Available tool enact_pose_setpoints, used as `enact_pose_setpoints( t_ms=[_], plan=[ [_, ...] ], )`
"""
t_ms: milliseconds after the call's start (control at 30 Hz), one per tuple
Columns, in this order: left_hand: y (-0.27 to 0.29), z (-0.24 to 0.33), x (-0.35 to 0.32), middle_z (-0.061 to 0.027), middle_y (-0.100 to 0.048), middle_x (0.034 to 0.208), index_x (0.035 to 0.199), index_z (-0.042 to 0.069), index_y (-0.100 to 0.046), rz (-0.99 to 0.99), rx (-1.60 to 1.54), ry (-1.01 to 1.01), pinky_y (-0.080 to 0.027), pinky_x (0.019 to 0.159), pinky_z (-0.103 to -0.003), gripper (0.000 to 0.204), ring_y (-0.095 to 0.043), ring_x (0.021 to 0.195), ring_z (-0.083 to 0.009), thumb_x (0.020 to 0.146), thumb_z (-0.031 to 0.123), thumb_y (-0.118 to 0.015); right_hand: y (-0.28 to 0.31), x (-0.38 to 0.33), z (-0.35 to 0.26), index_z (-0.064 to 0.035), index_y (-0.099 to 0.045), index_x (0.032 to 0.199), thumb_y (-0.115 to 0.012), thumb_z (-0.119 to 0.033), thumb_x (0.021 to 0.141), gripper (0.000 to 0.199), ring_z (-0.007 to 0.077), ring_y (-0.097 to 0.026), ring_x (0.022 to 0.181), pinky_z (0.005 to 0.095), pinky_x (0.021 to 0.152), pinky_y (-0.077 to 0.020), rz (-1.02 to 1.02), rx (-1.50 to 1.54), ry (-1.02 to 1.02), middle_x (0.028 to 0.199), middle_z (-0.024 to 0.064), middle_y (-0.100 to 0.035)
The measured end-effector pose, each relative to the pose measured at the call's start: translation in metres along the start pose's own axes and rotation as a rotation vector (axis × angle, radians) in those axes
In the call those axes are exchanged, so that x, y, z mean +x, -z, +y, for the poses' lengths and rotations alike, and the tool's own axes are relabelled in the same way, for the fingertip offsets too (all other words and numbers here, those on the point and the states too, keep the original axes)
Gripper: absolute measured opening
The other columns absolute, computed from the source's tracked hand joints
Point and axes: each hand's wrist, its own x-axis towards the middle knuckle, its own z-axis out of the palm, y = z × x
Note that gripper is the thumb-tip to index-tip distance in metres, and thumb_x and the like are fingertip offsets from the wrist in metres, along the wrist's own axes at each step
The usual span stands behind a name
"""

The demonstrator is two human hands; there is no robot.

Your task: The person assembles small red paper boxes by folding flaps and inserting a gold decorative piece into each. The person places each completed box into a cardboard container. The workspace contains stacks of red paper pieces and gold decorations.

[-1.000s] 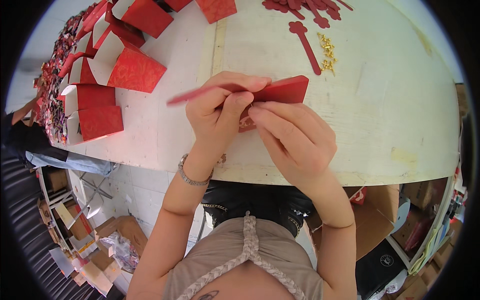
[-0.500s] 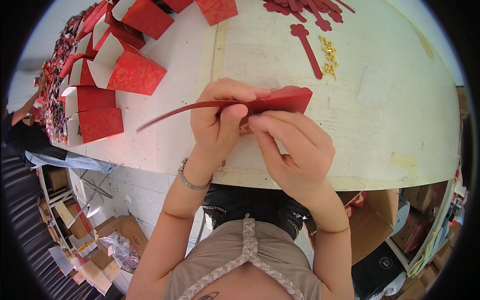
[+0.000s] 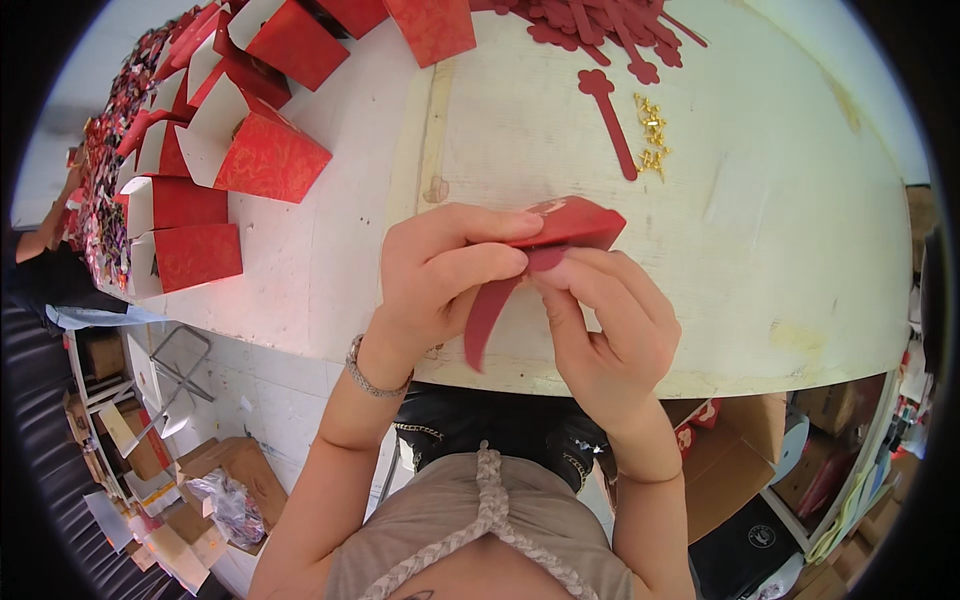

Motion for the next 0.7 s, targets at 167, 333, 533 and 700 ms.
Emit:
enact_pose_setpoints(
  t_ms=[167, 333, 533, 700],
  plan=[
    [-0.001, -0.006, -0.003, -0.0230, -0.064, 0.100, 0.096, 0.005, -0.053, 0.031, -0.015, 0.021, -0.056, 0.072, -0.036, 0.017, -0.067, 0.088, -0.0315, 0.084, -0.002, -0.061, 0.000, 0.000, 0.003, -0.0035, -0.067, 0.085, -0.070, 0.007, 0.066, 0.022, 0.0238, -0.057, 0.073, 0.0312, 0.061, -0.0468, -0.014, -0.049, 0.063, 0.084, 0.0080, -0.062],
    [-0.009, -0.003, -0.004, -0.0121, -0.069, 0.089, 0.089, 0.005, -0.058, 0.193, -0.067, 0.124, -0.056, 0.067, -0.030, 0.022, -0.068, 0.082, -0.0252, 0.073, 0.000, -0.072, 0.004, 0.003, -0.005, -0.0092, -0.067, 0.087, -0.072, 0.004, 0.065, 0.026, 0.0230, -0.051, 0.087, 0.0328, 0.074, -0.0399, 0.031, -0.206, 0.015, 0.088, 0.0047, -0.058],
    [0.016, 0.011, 0.019, -0.0075, -0.066, 0.077, 0.089, 0.004, -0.058, -0.022, 0.119, 0.237, -0.051, 0.060, -0.024, 0.022, -0.062, 0.065, -0.0204, 0.073, 0.002, -0.073, 0.008, 0.025, 0.011, -0.0107, -0.067, 0.086, -0.076, -0.005, 0.065, 0.023, 0.0213, -0.055, 0.085, 0.0328, 0.077, -0.0388, -0.149, -0.061, -0.062, 0.085, 0.0019, -0.062],
    [0.018, 0.025, 0.042, -0.0026, -0.058, 0.067, 0.096, 0.002, -0.057, 0.081, -0.208, 0.660, -0.047, 0.057, -0.020, 0.027, -0.058, 0.062, -0.0113, 0.075, 0.003, -0.074, 0.006, 0.026, 0.019, -0.0096, -0.066, 0.084, -0.077, -0.005, 0.065, 0.023, 0.0189, -0.057, 0.075, 0.0316, 0.076, -0.0394, -0.128, 0.105, -0.039, 0.077, 0.0004, -0.062]
  ],
)
